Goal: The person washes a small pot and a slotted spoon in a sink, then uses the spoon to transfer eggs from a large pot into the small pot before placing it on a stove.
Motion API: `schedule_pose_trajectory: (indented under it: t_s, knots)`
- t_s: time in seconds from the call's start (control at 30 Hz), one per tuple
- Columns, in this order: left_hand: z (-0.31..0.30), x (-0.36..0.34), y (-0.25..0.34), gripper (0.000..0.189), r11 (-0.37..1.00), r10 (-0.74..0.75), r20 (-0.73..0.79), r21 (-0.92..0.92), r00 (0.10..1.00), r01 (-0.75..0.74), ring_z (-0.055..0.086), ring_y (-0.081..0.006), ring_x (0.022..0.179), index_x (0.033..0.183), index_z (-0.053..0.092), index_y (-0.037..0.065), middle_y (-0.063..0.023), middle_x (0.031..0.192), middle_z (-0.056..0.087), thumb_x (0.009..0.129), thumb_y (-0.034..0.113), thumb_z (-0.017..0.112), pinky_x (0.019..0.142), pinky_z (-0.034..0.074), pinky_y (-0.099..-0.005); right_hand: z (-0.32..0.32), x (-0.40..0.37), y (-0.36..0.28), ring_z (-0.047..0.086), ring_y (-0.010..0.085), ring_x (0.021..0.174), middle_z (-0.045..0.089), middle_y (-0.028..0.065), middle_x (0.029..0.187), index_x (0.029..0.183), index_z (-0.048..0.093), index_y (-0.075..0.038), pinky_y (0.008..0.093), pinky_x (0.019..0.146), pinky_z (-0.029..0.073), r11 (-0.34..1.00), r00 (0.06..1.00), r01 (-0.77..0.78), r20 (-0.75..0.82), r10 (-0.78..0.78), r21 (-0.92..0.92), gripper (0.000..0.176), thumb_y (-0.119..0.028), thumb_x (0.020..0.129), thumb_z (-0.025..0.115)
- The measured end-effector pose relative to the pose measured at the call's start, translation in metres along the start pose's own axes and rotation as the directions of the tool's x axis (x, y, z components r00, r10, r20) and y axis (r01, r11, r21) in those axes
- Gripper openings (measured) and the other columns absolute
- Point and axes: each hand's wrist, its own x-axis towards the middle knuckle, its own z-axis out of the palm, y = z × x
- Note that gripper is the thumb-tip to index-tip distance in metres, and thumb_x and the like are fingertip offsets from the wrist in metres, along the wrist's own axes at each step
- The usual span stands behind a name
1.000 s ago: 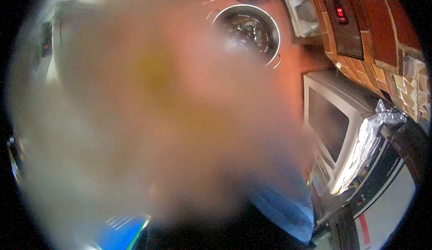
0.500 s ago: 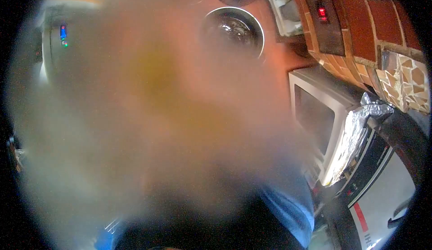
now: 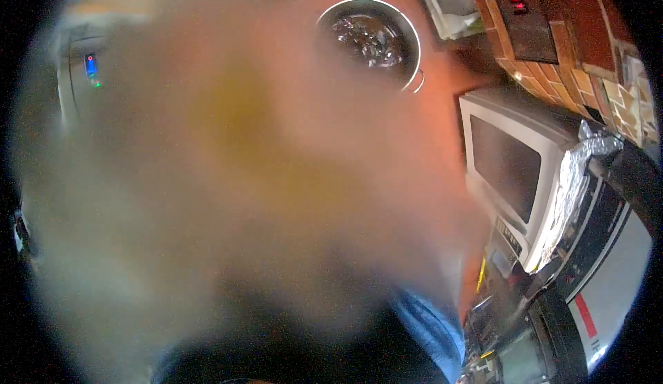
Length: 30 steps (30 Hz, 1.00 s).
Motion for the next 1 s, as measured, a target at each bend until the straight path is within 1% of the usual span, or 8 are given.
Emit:
schedule_pose_trajectory:
  t_s: [0.03,0.27,0.4,0.53,0.67,0.77,0.87,1.0]
  knots:
    - [-0.004,0.004,0.003,0.027,0.999,0.01,0.041,0.03,0.999,-0.012,0.041,-0.0091,0.043,0.086,0.044,0.01,-0.0007,0.06,0.044,0.08,0.024,0.065,0.039,0.039,-0.0251,0.0,-0.014,0.005,0.036,0.0036,0.046,0.043,-0.0012,0.064,0.092,0.046,-0.019,0.0169,0.038,0.026,0.998,0.997,-0.016,0.071,0.012,0.057,0.01,-0.018,0.087,0.055]
    - [-0.016,0.048,0.018,0.025,0.968,0.037,0.152,0.241,0.988,-0.074,0.043,-0.01,0.044,0.078,0.05,0.007,-0.0012,0.058,0.046,0.079,0.025,0.067,0.039,0.04,-0.0268,0.014,-0.082,0.031,0.035,0.0038,0.046,0.043,-0.0004,0.069,0.091,0.047,-0.02,0.0169,0.038,0.026,0.981,0.981,0.094,0.15,-0.12,0.17,0.004,-0.02,0.09,0.051]
    - [-0.003,0.068,0.029,0.027,0.969,0.034,0.197,0.234,0.98,-0.081,0.043,-0.0097,0.044,0.073,0.048,0.008,-0.0005,0.057,0.046,0.078,0.025,0.068,0.039,0.04,-0.0258,-0.008,-0.098,0.033,0.034,0.0037,0.046,0.042,0.0,0.071,0.097,0.048,-0.021,0.0167,0.038,0.026,0.975,0.96,0.091,0.243,-0.141,0.205,0.007,-0.02,0.09,0.05]
    - [0.016,0.086,0.044,0.029,0.934,0.066,0.232,0.327,0.97,-0.142,0.042,-0.01,0.041,0.067,0.05,0.007,-0.0007,0.054,0.047,0.076,0.026,0.07,0.038,0.039,-0.0263,0.017,-0.156,0.026,0.034,0.0035,0.046,0.041,0.0001,0.069,0.109,0.046,-0.02,0.0162,0.037,0.026,0.981,0.962,0.156,0.209,-0.177,0.116,0.02,-0.016,0.09,0.049]
    - [0.027,0.12,0.044,0.028,0.944,0.071,0.366,0.277,0.928,-0.181,0.042,-0.01,0.039,0.067,0.052,0.005,-0.0022,0.054,0.048,0.077,0.025,0.069,0.035,0.039,-0.0274,0.055,-0.227,0.027,0.032,0.0025,0.045,0.039,-0.0011,0.068,0.121,0.041,-0.019,0.0154,0.036,0.024,0.985,0.962,0.175,0.213,-0.171,0.001,0.033,-0.015,0.089,0.048]
    - [0.048,0.122,0.049,0.029,0.93,0.08,0.338,0.313,0.938,-0.192,0.042,-0.0107,0.039,0.066,0.049,0.004,-0.0033,0.053,0.047,0.077,0.022,0.069,0.035,0.038,-0.0281,0.063,-0.274,0.034,0.03,0.0016,0.043,0.038,-0.0001,0.069,0.133,0.032,-0.021,0.0137,0.034,0.023,0.982,0.97,0.174,0.185,-0.159,-0.069,0.047,-0.016,0.089,0.049]
    - [0.067,0.117,0.059,0.03,0.922,0.114,0.348,0.311,0.93,-0.23,0.042,-0.0116,0.04,0.067,0.048,0.004,-0.0034,0.053,0.046,0.077,0.022,0.07,0.034,0.037,-0.029,0.079,-0.322,0.041,0.028,0.0011,0.041,0.037,0.0008,0.069,0.136,0.026,-0.021,0.0136,0.032,0.021,0.985,0.985,0.129,0.132,-0.114,-0.11,0.053,-0.015,0.088,0.049]
    - [0.087,0.106,0.074,0.032,0.925,0.096,0.369,0.31,0.924,-0.219,0.041,-0.0117,0.04,0.066,0.046,0.005,-0.0031,0.053,0.045,0.077,0.023,0.07,0.036,0.037,-0.0285,0.094,-0.362,0.057,0.027,0.0013,0.041,0.036,0.0016,0.069,0.138,0.024,-0.018,0.014,0.031,0.021,0.983,0.981,0.099,0.179,-0.071,-0.154,0.057,-0.014,0.087,0.05]
